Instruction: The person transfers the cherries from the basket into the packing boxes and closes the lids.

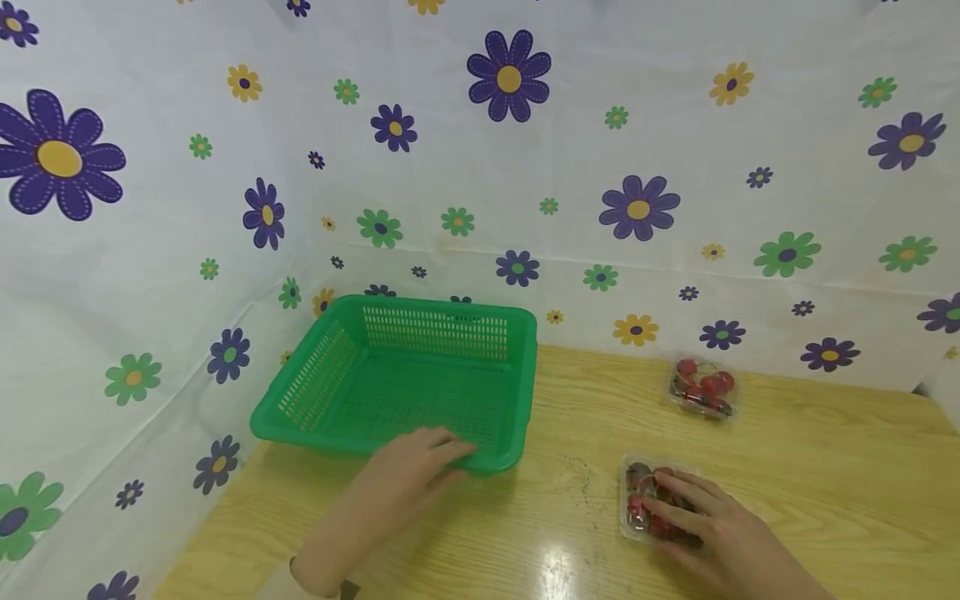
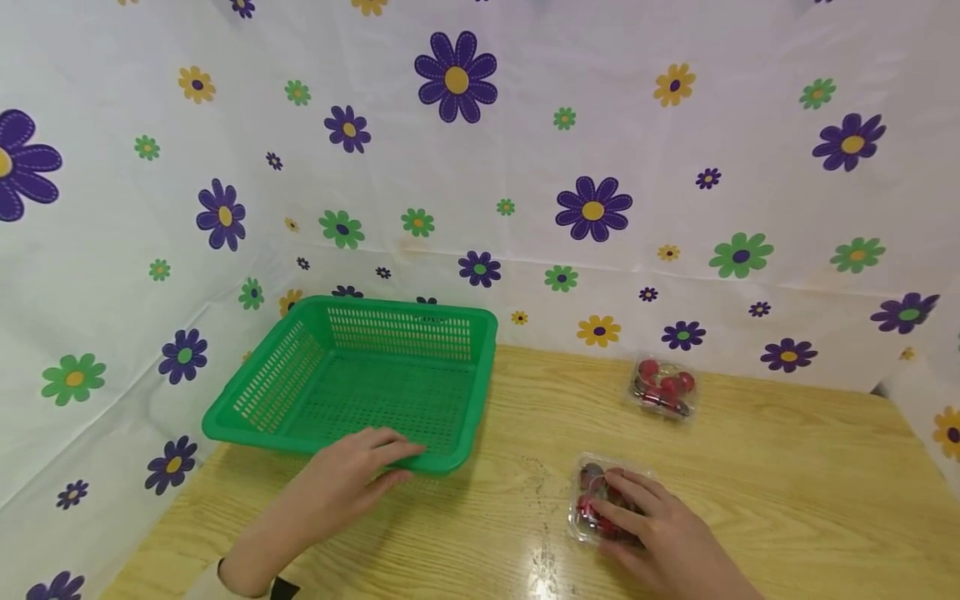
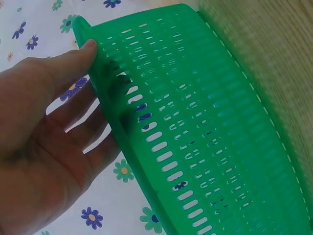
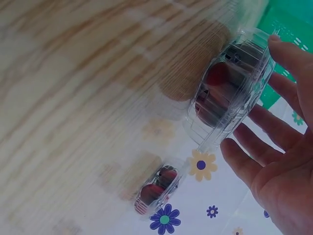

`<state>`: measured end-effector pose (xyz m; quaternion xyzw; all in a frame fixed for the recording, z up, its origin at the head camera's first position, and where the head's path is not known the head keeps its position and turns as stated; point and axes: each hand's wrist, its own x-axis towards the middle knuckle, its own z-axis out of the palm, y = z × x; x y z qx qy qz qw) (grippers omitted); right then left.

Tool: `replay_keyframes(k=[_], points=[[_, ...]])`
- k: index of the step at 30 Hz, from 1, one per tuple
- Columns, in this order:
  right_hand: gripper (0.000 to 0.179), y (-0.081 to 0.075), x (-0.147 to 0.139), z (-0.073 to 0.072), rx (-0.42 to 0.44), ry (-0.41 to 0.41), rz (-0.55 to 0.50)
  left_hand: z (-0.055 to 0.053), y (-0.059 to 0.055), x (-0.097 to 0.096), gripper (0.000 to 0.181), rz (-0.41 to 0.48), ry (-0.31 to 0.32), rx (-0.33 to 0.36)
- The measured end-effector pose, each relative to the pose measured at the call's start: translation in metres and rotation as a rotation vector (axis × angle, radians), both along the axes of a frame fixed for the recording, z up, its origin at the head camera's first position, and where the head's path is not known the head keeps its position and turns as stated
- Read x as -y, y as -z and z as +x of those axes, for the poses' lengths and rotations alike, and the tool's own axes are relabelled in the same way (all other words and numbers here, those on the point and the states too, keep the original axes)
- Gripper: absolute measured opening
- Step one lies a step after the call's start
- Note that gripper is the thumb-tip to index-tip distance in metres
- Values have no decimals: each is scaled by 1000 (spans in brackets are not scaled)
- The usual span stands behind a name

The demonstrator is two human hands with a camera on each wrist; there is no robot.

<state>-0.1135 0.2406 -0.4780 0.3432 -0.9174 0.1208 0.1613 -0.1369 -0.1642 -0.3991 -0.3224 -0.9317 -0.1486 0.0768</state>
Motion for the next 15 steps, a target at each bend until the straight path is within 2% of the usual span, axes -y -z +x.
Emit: replay_keyframes(k=[5,9,15], points=[[51,1,-4,-1,-10,12,32,-1,-2,2,28,3,-3,9],[52,1,-13,2,-9,76,64,-2,-4,2,28,-6,-16,23],[48,-3,-31,6,179,224,79,-3,-4,4,28,-3,-21,57]])
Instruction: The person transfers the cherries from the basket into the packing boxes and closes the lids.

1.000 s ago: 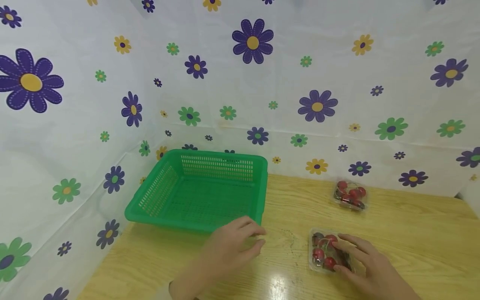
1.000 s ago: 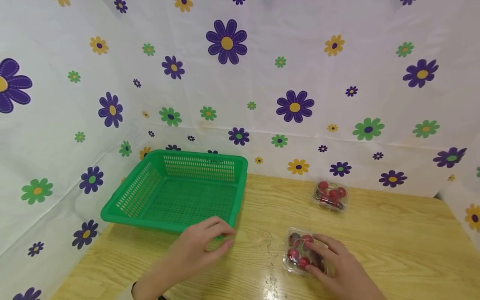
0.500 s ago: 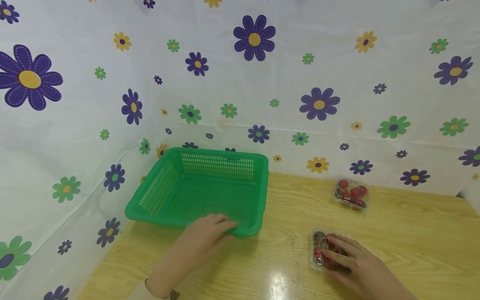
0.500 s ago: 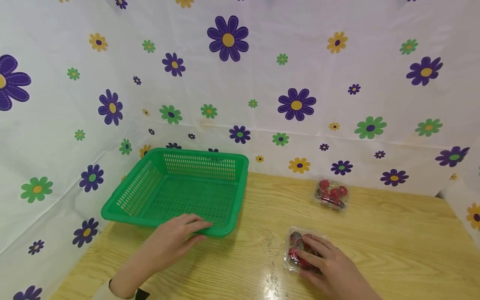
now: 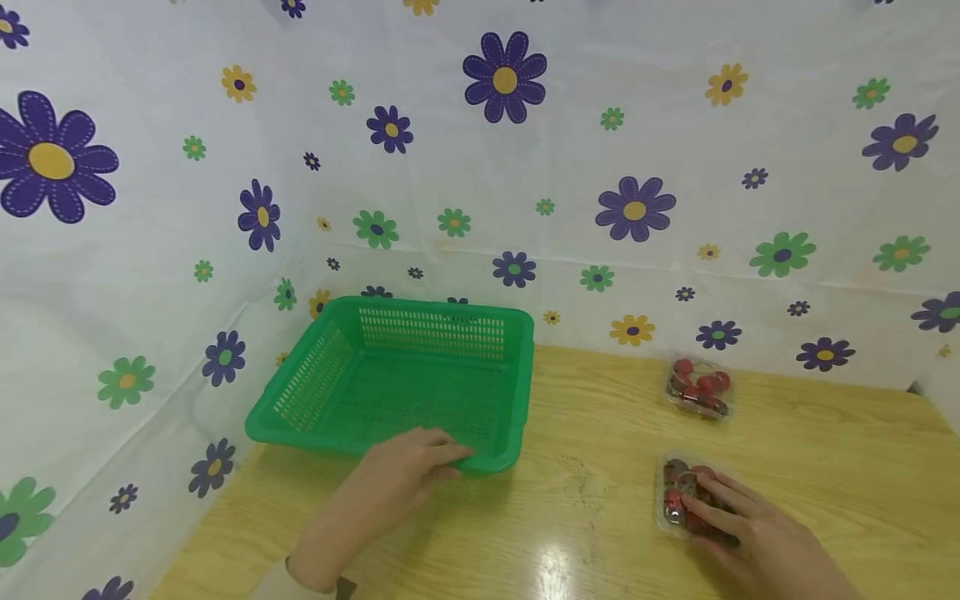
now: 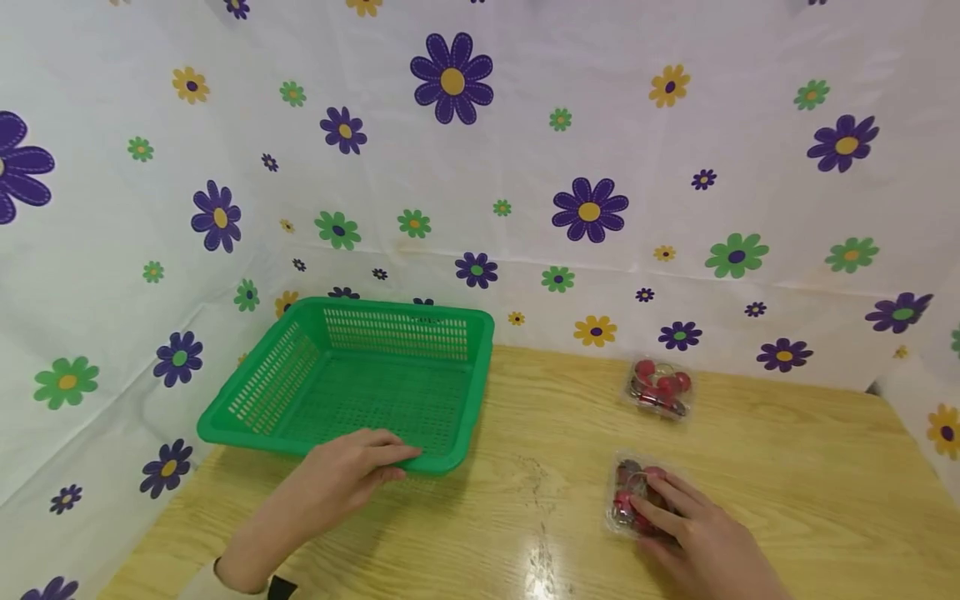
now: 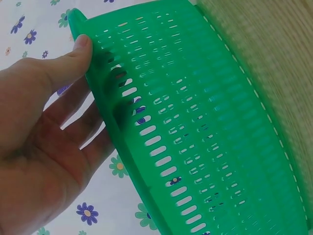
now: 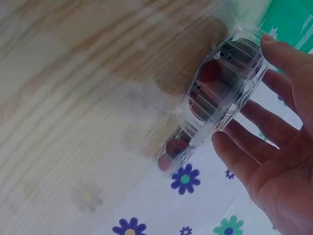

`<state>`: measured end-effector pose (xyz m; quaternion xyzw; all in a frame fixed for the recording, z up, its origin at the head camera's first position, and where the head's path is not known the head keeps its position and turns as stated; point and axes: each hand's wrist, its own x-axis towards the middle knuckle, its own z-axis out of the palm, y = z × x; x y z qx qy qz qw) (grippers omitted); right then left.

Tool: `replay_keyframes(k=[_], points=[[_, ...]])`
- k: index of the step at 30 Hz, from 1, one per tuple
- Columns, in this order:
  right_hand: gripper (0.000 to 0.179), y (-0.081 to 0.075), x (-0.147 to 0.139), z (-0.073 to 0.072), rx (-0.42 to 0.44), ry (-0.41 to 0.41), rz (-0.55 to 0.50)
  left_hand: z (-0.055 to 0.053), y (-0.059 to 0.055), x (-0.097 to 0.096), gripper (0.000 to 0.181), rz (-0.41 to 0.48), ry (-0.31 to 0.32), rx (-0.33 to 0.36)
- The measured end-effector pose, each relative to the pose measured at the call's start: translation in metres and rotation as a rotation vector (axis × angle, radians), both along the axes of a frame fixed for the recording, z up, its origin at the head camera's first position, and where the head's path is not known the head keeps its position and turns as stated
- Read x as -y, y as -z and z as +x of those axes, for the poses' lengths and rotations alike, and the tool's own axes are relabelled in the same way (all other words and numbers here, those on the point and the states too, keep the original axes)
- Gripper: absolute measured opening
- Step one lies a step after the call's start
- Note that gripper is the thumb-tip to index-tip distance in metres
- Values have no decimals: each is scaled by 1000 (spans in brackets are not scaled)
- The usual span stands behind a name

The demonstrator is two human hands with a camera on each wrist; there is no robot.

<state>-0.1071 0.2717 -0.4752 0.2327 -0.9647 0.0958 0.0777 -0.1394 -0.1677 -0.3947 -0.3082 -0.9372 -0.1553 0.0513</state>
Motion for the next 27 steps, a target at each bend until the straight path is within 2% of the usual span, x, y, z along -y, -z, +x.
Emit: replay_keyframes(k=[2,6,12,18,24,27], points=[[48,-2,-6,0,63,39,-16,0,0,1,28,3,-1,5],[49,-4,-18,-4,127,67,-37,1,-1,1,27,7,-10,11],[48,-5,-41,-11,215,176,-7,-1,-1,3,27,10,-18,8],[47,-3,-64,-22,133,208,26,-8,2,8,26,22,-14,-6],[46,-3,-84,-36,26,172,-6,-20,3,13,26,38,-10,-13],[45,-4,-92,-41,3,162,-14,-24,2,16,27,40,-11,-25]])
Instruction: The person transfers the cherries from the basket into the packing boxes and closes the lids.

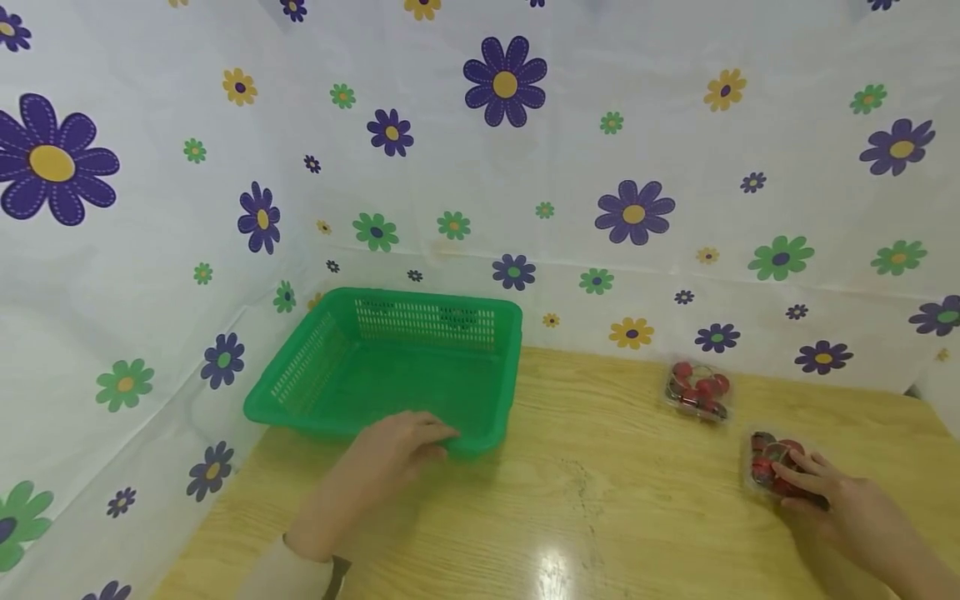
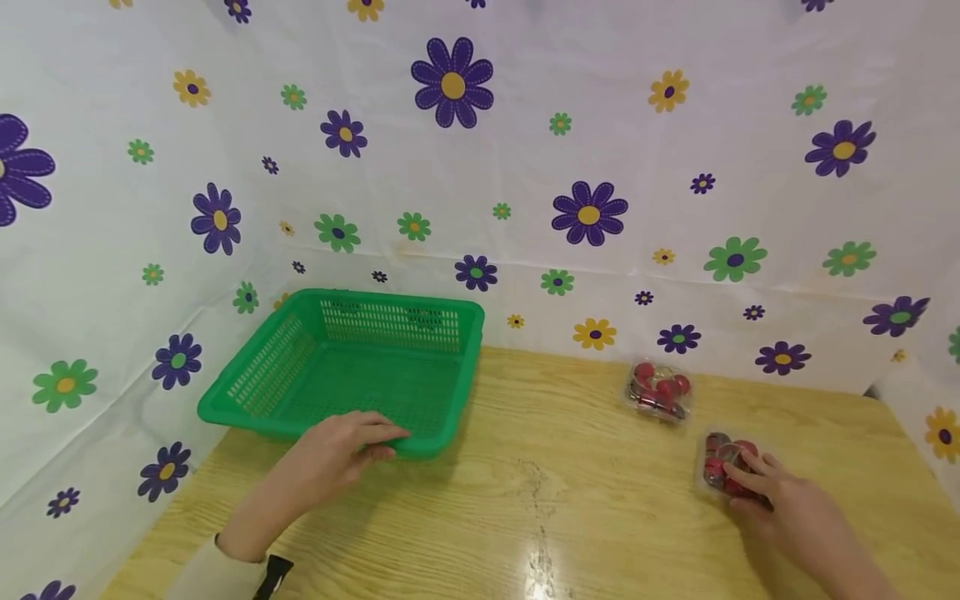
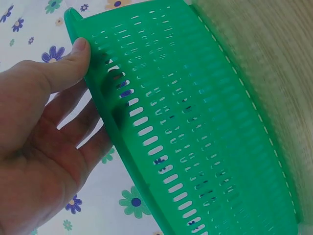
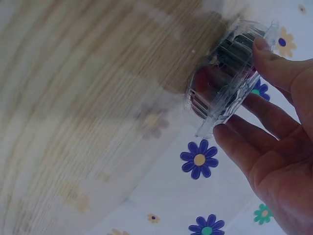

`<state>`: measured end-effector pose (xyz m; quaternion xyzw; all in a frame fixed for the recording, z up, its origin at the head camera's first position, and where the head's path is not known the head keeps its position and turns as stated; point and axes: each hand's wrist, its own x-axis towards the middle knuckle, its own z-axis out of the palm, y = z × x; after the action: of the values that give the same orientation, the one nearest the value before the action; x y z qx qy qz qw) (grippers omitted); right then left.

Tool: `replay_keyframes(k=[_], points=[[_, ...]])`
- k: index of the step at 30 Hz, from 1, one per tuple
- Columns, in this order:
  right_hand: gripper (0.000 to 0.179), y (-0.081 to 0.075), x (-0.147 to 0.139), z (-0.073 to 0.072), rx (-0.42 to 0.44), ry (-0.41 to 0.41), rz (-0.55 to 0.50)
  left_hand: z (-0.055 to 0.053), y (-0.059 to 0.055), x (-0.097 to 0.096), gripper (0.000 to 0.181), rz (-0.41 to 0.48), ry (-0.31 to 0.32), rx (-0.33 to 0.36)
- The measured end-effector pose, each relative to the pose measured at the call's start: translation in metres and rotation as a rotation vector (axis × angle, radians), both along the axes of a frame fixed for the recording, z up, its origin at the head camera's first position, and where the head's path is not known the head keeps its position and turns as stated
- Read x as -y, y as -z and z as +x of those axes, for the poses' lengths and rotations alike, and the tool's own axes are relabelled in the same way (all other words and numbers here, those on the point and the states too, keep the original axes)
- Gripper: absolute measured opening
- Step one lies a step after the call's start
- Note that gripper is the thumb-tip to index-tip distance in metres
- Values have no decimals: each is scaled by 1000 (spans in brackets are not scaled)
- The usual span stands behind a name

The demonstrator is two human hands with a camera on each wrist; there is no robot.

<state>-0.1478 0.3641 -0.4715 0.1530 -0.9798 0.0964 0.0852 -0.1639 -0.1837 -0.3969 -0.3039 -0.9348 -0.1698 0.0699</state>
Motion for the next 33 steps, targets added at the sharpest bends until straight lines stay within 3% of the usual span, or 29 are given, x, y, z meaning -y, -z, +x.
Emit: replay_keyframes(k=[8,18,26,29,33], points=[[44,-4,-16,-11,29,28,26,-10,-2,10,26,1,15,-26],[46,1,-25,-20,-49,-3,-11,-20,-1,17,28,7,-27,2],[46,5,-27,-25,-74,-7,-53,-20,-2,19,29,3,-42,20],[51,4,-27,-26,-54,19,-69,-19,-1,19,30,9,-49,-21],[57,3,-22,-19,-29,82,-99,-6,5,14,33,68,-52,-152]])
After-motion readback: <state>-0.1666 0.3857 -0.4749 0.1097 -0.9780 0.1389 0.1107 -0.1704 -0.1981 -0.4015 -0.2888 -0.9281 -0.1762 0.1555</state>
